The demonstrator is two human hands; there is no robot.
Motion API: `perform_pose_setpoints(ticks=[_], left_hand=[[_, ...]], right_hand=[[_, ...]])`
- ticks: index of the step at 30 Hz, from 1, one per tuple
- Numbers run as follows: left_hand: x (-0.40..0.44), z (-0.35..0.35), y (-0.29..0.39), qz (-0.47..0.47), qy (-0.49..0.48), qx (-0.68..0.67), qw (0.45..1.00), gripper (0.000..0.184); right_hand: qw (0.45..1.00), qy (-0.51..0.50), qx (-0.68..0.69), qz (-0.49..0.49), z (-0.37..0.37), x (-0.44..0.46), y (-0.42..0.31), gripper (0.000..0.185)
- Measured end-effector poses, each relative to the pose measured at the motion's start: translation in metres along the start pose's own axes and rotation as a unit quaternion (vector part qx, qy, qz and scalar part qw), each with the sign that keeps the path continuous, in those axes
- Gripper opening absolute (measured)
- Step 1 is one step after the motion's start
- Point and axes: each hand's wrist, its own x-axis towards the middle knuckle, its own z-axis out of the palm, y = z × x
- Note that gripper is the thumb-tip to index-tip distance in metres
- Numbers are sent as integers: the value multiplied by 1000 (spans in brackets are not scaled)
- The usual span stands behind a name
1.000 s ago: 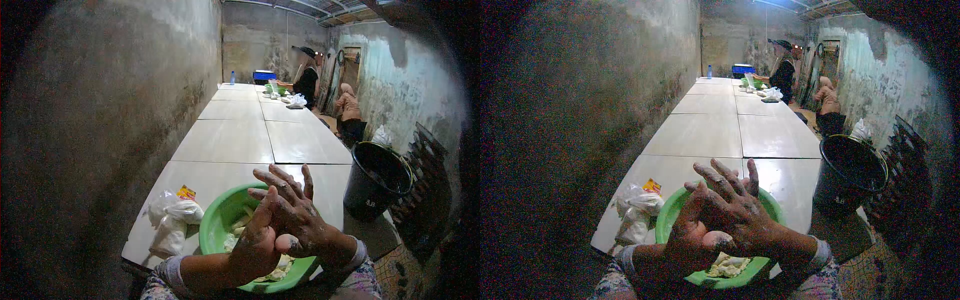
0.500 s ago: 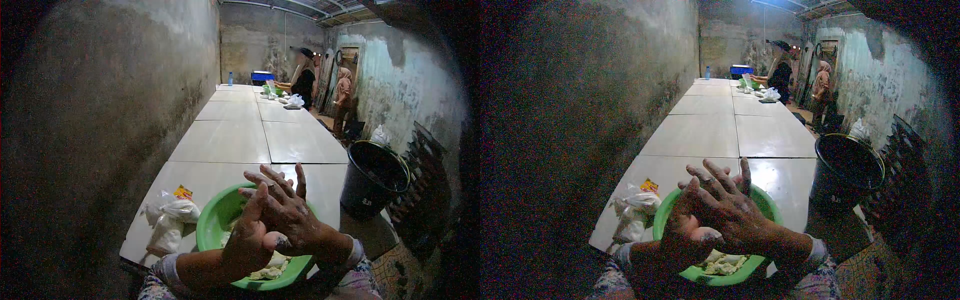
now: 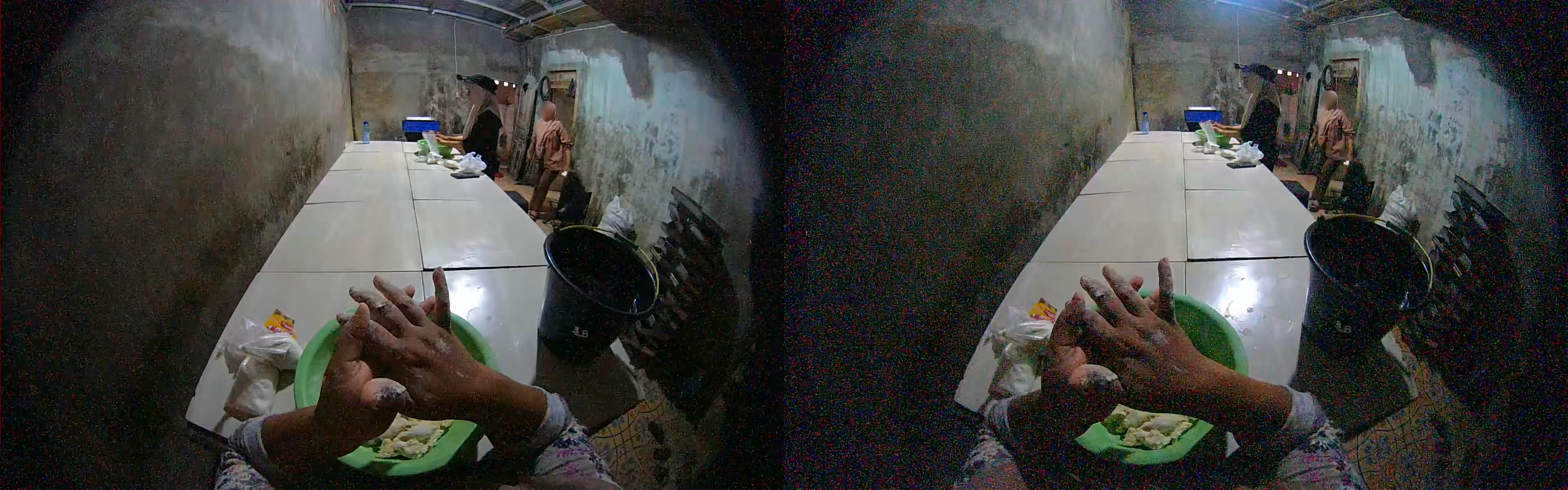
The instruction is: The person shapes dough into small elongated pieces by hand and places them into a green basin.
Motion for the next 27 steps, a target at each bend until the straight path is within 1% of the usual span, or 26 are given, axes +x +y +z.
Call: perform_pose_setpoints(ticks=[2,4,5,6,7,8,9,11,12,13,15,16,17,19,20,21,23,24,25,27], left_hand=[[-1,-2,-3,-45,48,-124,990,64],[-3,-3,-5,-90,94,-243,961,64],[-4,-3,-4,-88,93,-242,962,64],[-5,-2,-3,-61,71,-138,986,64],[-6,-1,-1,-31,50,-33,998,65],[-6,-1,3,-59,70,-41,995,71],[-8,-4,1,-51,73,-42,995,71],[-13,-14,-12,11,42,67,997,84],[-17,-19,-21,29,63,122,990,86],[-18,-23,-25,34,65,122,990,86],[-19,-27,-31,50,46,80,994,87],[-21,-24,-33,71,70,110,989,86],[-20,-24,-30,74,72,111,988,86],[-15,-24,-23,-7,28,67,997,88],[-19,-23,-26,51,35,95,994,90],[-19,-25,-26,52,36,94,994,90],[-21,-30,-28,61,41,268,961,88],[-14,-25,-12,4,-5,180,984,85],[-15,-22,-11,3,-3,179,984,85],[-18,-20,-13,25,12,134,991,82]], right_hand=[[1000,4,-16,1,-1,1,-1,67],[1000,-2,-5,-2,-3,-1,-1,67],[1000,-13,7,-6,-3,-1,0,67],[999,-26,19,-11,-4,-1,1,67],[999,-28,17,-15,-4,-1,0,67],[999,-35,-1,-16,-5,-1,0,67],[999,-43,-18,-18,-6,0,0,68],[997,-68,-17,-16,-9,1,1,70],[997,-75,-21,-14,-10,1,0,70],[996,-80,-26,-10,-11,1,-1,70],[996,-88,-26,-10,-13,2,-3,68],[995,-99,-26,-3,-14,3,-3,68],[994,-110,-25,4,-14,3,-2,68],[993,-114,-22,2,-14,3,0,70],[993,-117,-30,6,-13,3,1,71],[992,-121,-37,10,-11,3,2,72],[993,-114,-29,2,-10,3,4,74],[993,-114,-28,6,-12,5,2,73],[993,-113,-28,10,-13,5,1,73],[995,-100,-8,11,-12,3,2,72]])
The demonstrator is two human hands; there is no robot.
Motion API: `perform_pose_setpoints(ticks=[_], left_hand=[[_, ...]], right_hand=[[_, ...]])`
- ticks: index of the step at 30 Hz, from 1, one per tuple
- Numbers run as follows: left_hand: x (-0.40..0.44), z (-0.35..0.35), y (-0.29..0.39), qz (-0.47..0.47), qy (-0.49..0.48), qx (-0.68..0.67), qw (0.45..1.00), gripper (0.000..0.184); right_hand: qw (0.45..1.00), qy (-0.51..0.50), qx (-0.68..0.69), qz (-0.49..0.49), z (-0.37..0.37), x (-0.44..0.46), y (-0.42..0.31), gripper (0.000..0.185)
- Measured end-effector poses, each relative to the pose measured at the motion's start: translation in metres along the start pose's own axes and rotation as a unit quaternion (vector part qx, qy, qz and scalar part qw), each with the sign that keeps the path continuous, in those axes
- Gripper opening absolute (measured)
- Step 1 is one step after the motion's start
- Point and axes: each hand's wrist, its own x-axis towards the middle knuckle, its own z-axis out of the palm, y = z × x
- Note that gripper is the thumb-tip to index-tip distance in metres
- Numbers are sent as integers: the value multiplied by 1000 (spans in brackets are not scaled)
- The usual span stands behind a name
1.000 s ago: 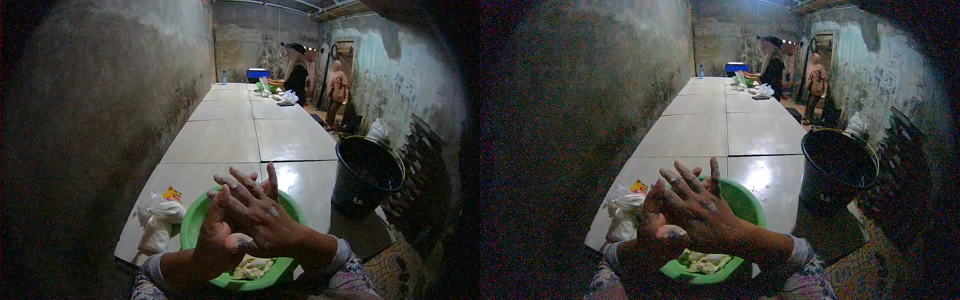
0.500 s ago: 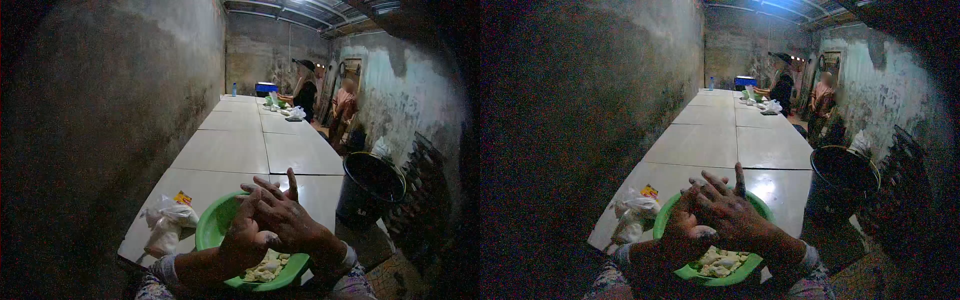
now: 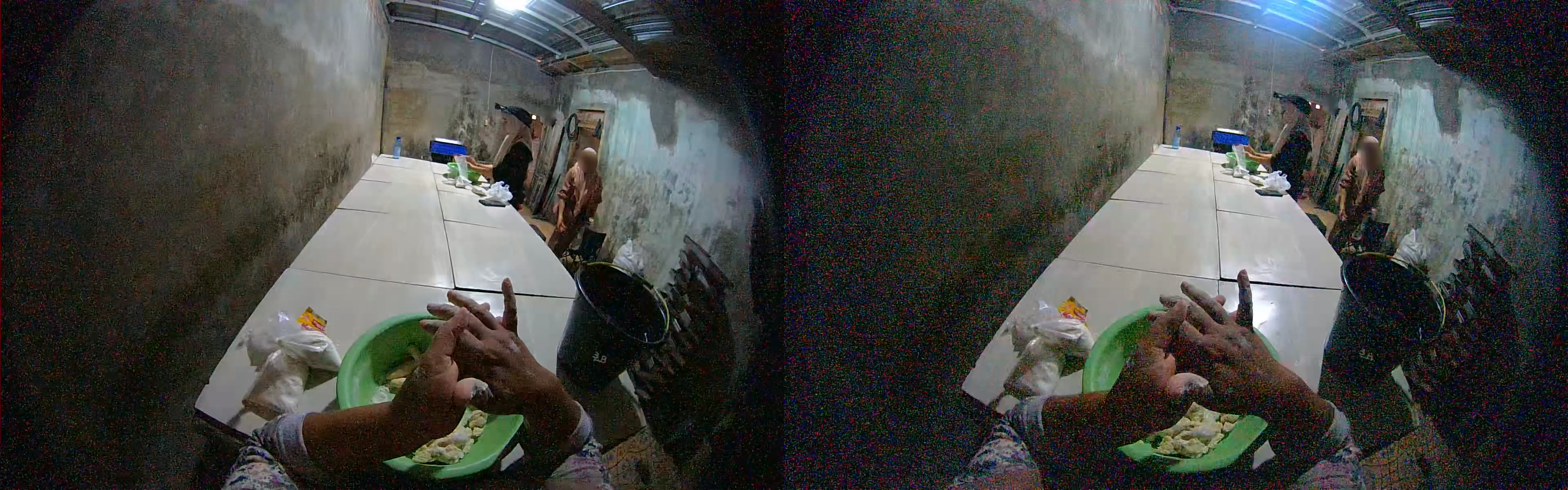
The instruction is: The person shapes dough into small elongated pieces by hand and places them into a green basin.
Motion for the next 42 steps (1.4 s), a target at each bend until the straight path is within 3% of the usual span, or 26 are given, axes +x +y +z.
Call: perform_pose_setpoints(ticks=[4,6,9,13,15,21,26,30,32,33,34,36,38,40,41,42], left_hand=[[-1,-9,-5,-3,-35,136,990,85],[-4,0,-10,-20,42,25,999,76],[-4,5,-15,6,49,-46,998,78],[-3,-2,-17,19,16,-18,1000,86],[-5,-1,-8,-13,26,72,997,89],[2,-4,-18,10,24,-15,1000,97],[7,-3,0,-40,22,-68,997,91],[14,-3,3,-40,-27,2,999,79],[24,0,16,-121,0,-272,955,69],[29,0,21,-211,76,-365,904,66],[31,-1,18,-215,80,-364,903,66],[30,-7,1,-121,4,-177,977,70],[21,-3,-13,-88,40,-111,989,76],[20,-5,-4,-36,42,184,981,77],[24,2,-2,-30,65,105,992,69],[31,4,-1,-31,66,111,991,69]], right_hand=[[1000,11,7,-3,0,1,-1,70],[1000,19,8,-1,0,0,-3,69],[1000,13,-2,10,-2,2,-7,68],[1000,14,2,3,-1,0,-4,69],[1000,13,-24,-10,-1,0,-4,71],[999,4,-35,-7,1,0,-3,74],[1000,19,-4,-6,5,0,0,70],[1000,22,19,7,1,0,2,64],[999,15,20,19,11,-4,14,72],[999,17,24,22,8,-3,16,72],[999,7,25,32,6,-1,17,70],[998,-6,36,46,7,-2,20,68],[998,2,12,59,6,-2,26,66],[998,49,26,37,1,-1,28,61],[995,60,38,70,-1,-2,30,65],[991,70,52,103,-1,-2,32,68]])
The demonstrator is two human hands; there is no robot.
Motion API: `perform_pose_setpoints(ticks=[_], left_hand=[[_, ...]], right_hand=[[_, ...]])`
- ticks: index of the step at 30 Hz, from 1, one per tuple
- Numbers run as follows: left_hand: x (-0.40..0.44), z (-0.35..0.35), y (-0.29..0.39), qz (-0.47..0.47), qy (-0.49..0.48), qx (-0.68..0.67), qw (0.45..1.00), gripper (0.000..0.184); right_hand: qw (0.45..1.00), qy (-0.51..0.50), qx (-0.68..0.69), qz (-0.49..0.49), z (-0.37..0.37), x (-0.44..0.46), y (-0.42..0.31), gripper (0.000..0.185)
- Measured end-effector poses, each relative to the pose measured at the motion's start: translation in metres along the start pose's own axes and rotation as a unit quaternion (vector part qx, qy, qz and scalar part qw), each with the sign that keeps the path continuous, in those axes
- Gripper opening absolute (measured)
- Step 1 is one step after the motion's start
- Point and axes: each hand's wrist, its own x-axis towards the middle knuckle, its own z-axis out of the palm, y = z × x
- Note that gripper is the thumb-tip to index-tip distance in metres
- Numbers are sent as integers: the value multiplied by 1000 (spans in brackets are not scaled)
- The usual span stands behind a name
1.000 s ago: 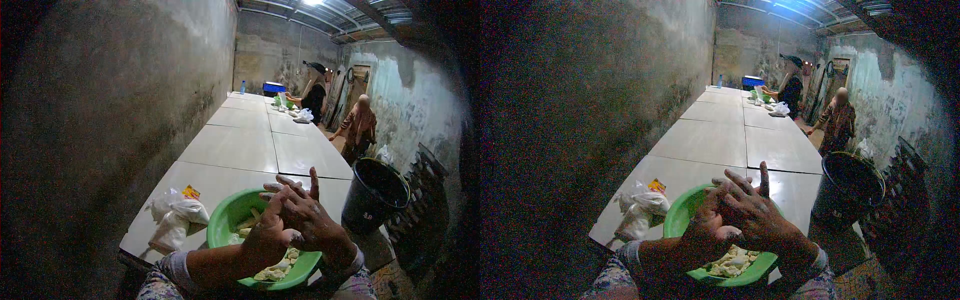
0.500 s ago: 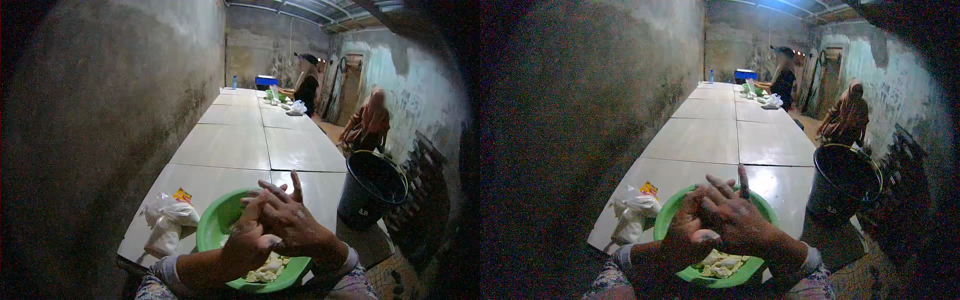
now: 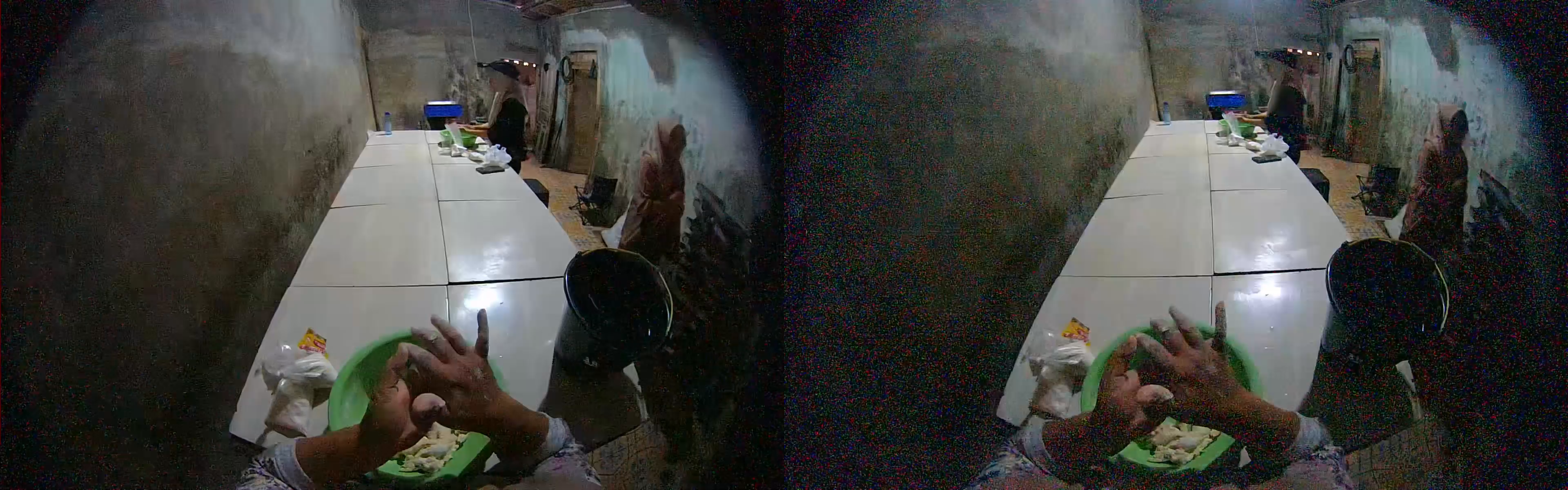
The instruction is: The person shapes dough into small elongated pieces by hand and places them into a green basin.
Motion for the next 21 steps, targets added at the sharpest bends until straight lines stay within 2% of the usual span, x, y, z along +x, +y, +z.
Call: perform_pose_setpoints(ticks=[1,2,3,4,5,6,7,8,10,11,12,14,15,16,17,18,19,20,21], left_hand=[[6,2,1,-81,-20,-386,919,64],[9,3,1,-143,-35,-711,687,60],[3,5,-2,-200,52,-678,705,53],[-1,6,-2,-199,54,-676,708,53],[-2,8,-2,-161,34,-423,891,56],[-4,12,-3,-108,11,-128,986,58],[0,14,-14,-118,62,-130,983,64],[0,12,-20,-119,62,-129,983,64],[21,9,-9,7,17,-218,976,70],[28,6,2,-174,127,-303,928,78],[23,4,-1,-175,133,-307,926,78],[8,3,-14,-173,64,-243,952,68],[4,10,4,-240,90,-384,887,84],[4,22,17,-269,172,-420,850,86],[2,26,14,-241,176,-396,868,88],[3,27,10,-209,178,-371,887,89],[5,13,-1,-236,175,-399,868,90],[7,-5,-10,-263,173,-427,848,91],[17,-15,-5,-196,167,-159,953,92]], right_hand=[[999,25,11,38,0,1,0,71],[999,24,14,34,-3,2,0,71],[997,54,45,45,-6,3,0,72],[992,85,77,56,-9,3,-1,72],[992,74,84,50,-7,1,1,74],[992,76,85,46,-4,1,-1,74],[991,68,105,45,1,2,-5,74],[989,59,125,45,7,1,-9,75],[969,32,245,20,18,1,-21,81],[955,33,292,42,25,1,-29,79],[938,33,339,68,33,-1,-33,77],[941,52,322,93,37,9,-17,77],[944,79,302,112,38,17,-5,76],[916,123,350,156,41,24,6,76],[947,179,264,33,53,29,20,76],[953,232,170,-96,61,32,28,76],[930,166,326,31,61,30,6,77],[864,95,468,158,60,30,-23,78],[913,78,390,92,56,30,-39,75]])
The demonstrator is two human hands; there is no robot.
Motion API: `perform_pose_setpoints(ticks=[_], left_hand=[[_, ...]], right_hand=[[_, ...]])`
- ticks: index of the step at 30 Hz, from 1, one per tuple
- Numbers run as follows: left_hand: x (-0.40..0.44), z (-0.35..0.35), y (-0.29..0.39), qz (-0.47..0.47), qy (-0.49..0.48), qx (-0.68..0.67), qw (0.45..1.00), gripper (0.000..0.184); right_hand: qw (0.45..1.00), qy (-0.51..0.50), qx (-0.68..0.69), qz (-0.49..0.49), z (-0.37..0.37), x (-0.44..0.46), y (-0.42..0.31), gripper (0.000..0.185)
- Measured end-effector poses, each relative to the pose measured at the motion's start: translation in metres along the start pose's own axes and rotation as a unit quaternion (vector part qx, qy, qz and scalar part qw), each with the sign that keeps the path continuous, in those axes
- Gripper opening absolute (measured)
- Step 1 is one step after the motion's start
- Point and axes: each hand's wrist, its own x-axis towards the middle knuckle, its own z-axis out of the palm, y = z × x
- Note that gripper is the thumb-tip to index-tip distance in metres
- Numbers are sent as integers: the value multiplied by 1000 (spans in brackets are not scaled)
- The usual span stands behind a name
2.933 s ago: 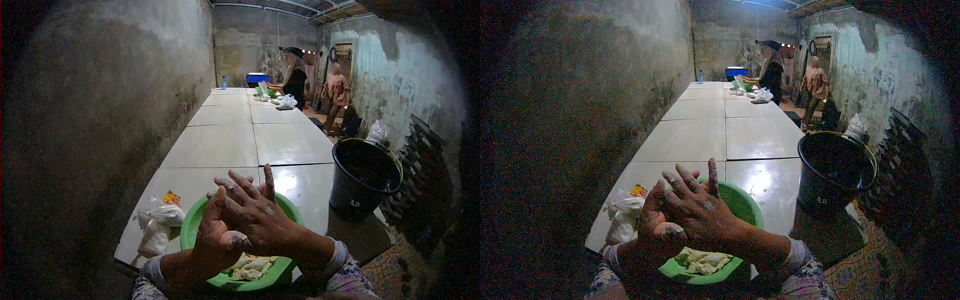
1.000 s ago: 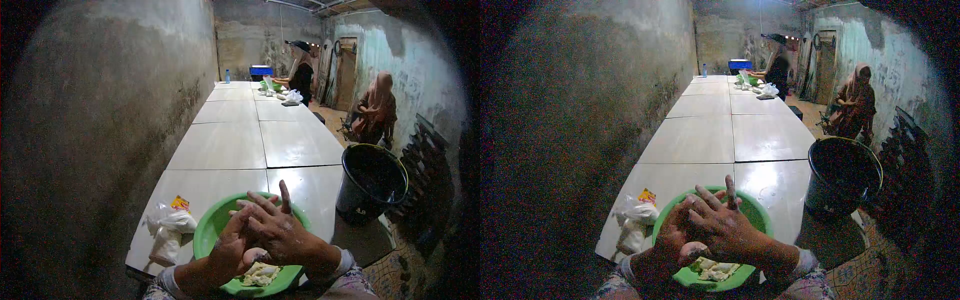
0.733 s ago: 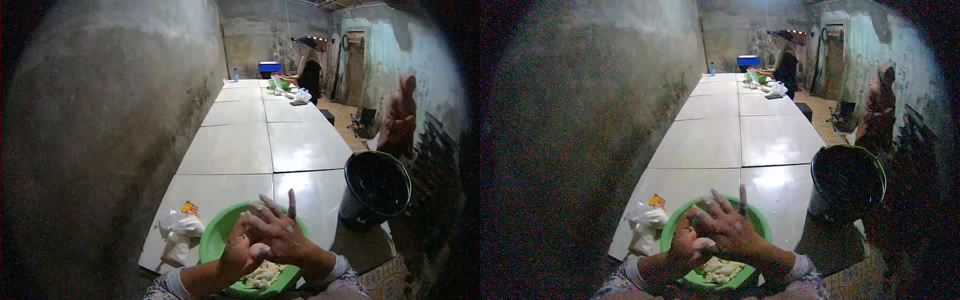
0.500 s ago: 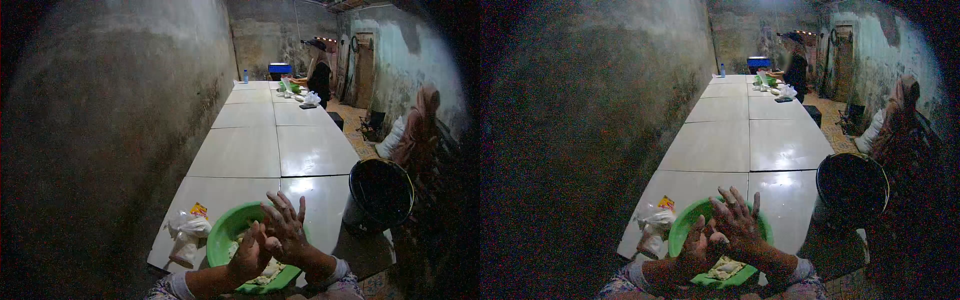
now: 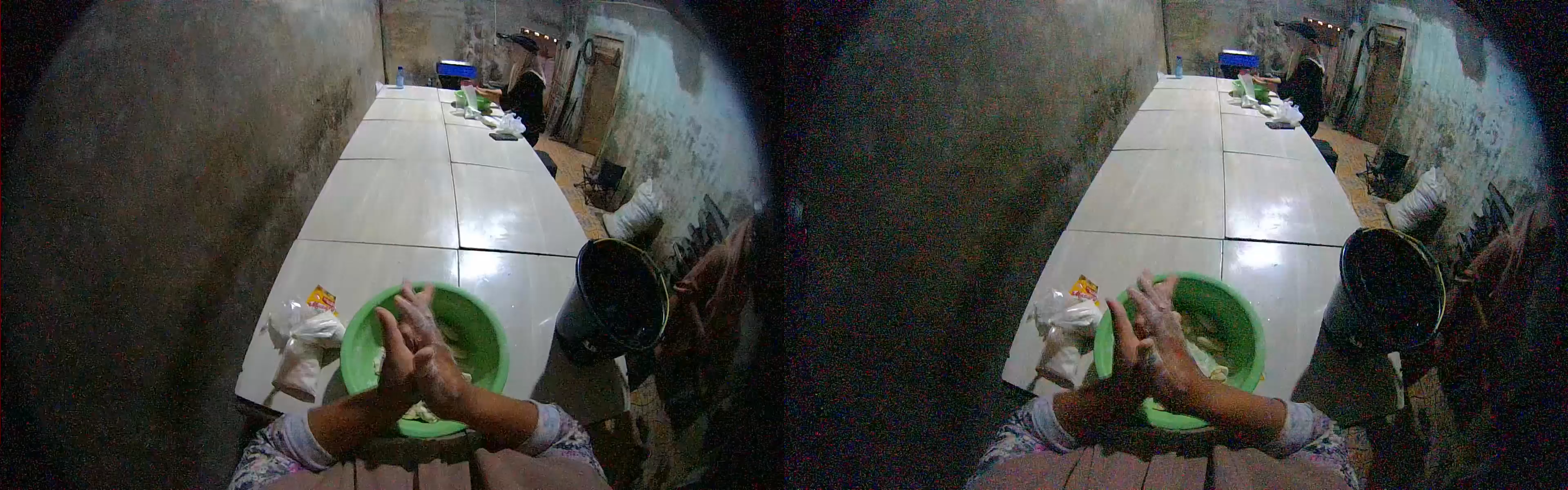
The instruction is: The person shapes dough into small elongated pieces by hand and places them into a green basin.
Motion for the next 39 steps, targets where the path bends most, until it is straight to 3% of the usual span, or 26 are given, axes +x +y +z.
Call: perform_pose_setpoints(ticks=[1,3,4,5,7,9,10,11,13,14,15,18,21,23,25,27,28,29,32,35,39], left_hand=[[3,-12,-19,42,28,17,999,92],[7,-29,-55,97,-47,-13,994,89],[-11,12,10,-64,-33,-169,983,88],[-10,17,4,-68,-31,-217,973,89],[-5,15,-3,-43,-23,-201,978,91],[1,-6,2,43,-48,17,998,89],[-10,-4,10,103,-44,74,991,84],[-8,-11,-5,101,-47,73,991,84],[6,-12,-4,83,-146,86,982,76],[-3,0,-7,-36,-49,-96,994,82],[-5,11,2,-83,-31,-205,975,83],[-2,5,-2,-117,-62,-192,972,82],[5,-1,-4,-116,-39,-140,983,85],[-3,12,1,-134,-34,-230,963,90],[-2,15,-6,-115,-10,-215,970,92],[1,9,-7,-170,2,-285,943,95],[8,5,3,-89,7,-164,982,97],[8,5,14,-119,26,-204,971,98],[14,-5,-7,-106,0,-211,972,93],[17,-4,-25,-67,31,-177,981,86],[13,-11,-26,-101,7,-260,960,78]], right_hand=[[999,3,-13,29,1,-1,-10,75],[997,15,-16,69,-7,14,-4,76],[994,18,-104,-38,-15,17,25,78],[971,21,-189,-144,-21,18,51,80],[984,29,-153,-89,-18,15,24,78],[998,5,-35,42,1,7,10,73],[998,54,-14,32,14,5,12,82],[998,57,-15,33,11,7,10,82],[995,72,-38,63,-2,16,2,81],[997,24,-69,-15,-8,12,12,76],[995,55,5,78,-15,16,7,74],[992,59,36,102,-11,5,5,73],[999,9,10,48,-10,3,3,71],[991,116,-62,-5,-11,10,13,74],[988,146,-54,18,-8,7,30,68],[987,126,43,93,1,3,21,68],[979,74,93,168,0,9,-27,72],[993,-2,52,106,1,-1,-4,94],[988,14,77,130,-2,5,-19,92],[983,23,103,149,-4,8,-19,90],[991,21,74,110,-3,-1,6,84]])
